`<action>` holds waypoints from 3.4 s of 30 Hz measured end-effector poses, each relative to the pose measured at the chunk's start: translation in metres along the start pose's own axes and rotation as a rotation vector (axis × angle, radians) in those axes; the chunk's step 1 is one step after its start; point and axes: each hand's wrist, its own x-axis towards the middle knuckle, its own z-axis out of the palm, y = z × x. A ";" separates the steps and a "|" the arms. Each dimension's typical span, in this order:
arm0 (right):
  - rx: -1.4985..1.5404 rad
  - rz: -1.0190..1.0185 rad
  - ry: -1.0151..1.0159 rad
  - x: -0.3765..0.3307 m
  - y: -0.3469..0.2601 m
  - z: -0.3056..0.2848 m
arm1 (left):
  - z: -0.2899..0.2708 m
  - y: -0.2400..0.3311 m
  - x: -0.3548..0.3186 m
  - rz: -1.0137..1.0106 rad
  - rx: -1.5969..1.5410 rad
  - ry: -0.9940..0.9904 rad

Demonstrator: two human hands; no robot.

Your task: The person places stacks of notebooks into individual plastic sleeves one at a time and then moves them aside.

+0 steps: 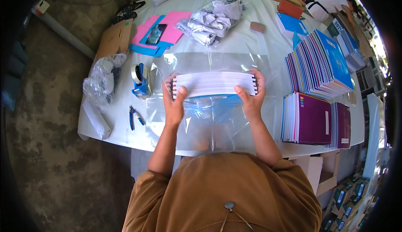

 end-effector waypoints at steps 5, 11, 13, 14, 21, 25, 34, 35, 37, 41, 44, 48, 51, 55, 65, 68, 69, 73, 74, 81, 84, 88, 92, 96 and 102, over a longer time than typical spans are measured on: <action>-0.141 0.138 0.261 0.005 -0.020 0.022 | 0.022 0.001 -0.024 0.234 0.126 0.191; -0.168 0.149 0.306 0.010 -0.021 0.025 | 0.019 0.008 -0.039 0.489 0.688 0.187; -0.158 0.152 0.311 0.008 -0.020 0.025 | 0.025 0.019 -0.038 0.527 1.011 0.087; -0.147 0.154 0.314 0.008 -0.019 0.024 | 0.030 0.024 -0.037 0.525 1.009 0.084; -1.078 -0.345 -0.106 -0.028 -0.040 0.025 | 0.046 0.050 -0.020 0.509 0.840 -0.339; -1.061 -0.455 -0.422 -0.026 -0.037 0.022 | 0.047 0.073 -0.014 0.115 0.244 -0.404; -1.091 -0.669 -0.418 -0.015 -0.032 0.019 | 0.025 0.090 0.105 0.075 0.698 -0.722; -1.088 -0.673 -0.427 -0.015 -0.031 0.019 | 0.027 0.092 0.115 0.076 0.701 -0.714; -1.085 -0.673 -0.436 -0.015 -0.030 0.018 | 0.033 0.095 0.131 -0.217 0.300 -0.762; -1.089 -0.660 -0.434 -0.014 -0.029 0.015 | 0.042 0.094 0.129 -0.007 -0.276 -0.494; -1.108 -0.658 -0.419 -0.013 -0.030 0.015 | 0.047 0.089 0.098 0.017 0.515 -0.724; -0.995 -0.622 -0.414 -0.009 -0.023 0.019 | 0.041 0.070 0.039 0.486 0.715 -0.514; -0.471 -0.722 -0.057 -0.019 0.010 0.020 | 0.047 0.056 0.009 0.634 0.632 -0.391; -0.247 -0.707 0.276 -0.013 -0.006 0.034 | 0.043 0.041 -0.028 0.680 0.612 -0.275; -0.629 -0.783 -0.132 -0.014 0.004 0.013 | -0.116 -0.021 0.032 0.128 0.951 0.434; -0.513 -0.788 -0.164 -0.021 -0.005 0.033 | -0.288 -0.114 0.036 -0.630 1.122 0.190; -0.650 -0.769 -0.141 -0.015 0.008 0.013 | -0.210 -0.114 0.063 -0.983 0.551 0.172; -0.679 -0.775 -0.163 -0.014 0.000 0.013 | -0.214 -0.118 0.077 -1.073 0.240 0.204; -0.670 -0.782 -0.170 -0.015 0.001 0.014 | -0.215 -0.118 0.080 -1.078 0.283 0.176; -0.688 -0.798 -0.188 -0.015 0.001 0.014 | -0.224 -0.119 0.102 -1.104 0.313 0.134; -0.699 -0.793 -0.188 -0.016 0.003 0.013 | -0.213 -0.123 0.101 -1.046 0.239 0.009; -0.664 -0.799 -0.171 -0.015 0.007 0.011 | -0.223 -0.132 0.062 -0.813 -0.378 0.172; -0.678 -0.790 -0.161 -0.014 0.006 0.013 | -0.239 -0.133 0.007 -0.817 -0.220 -0.015; -0.605 -0.824 -0.179 -0.017 -0.001 0.023 | -0.266 -0.130 0.014 -0.256 1.155 0.665; -0.667 -0.841 -0.156 -0.009 0.015 0.005 | -0.016 0.044 -0.008 -0.113 -0.615 0.134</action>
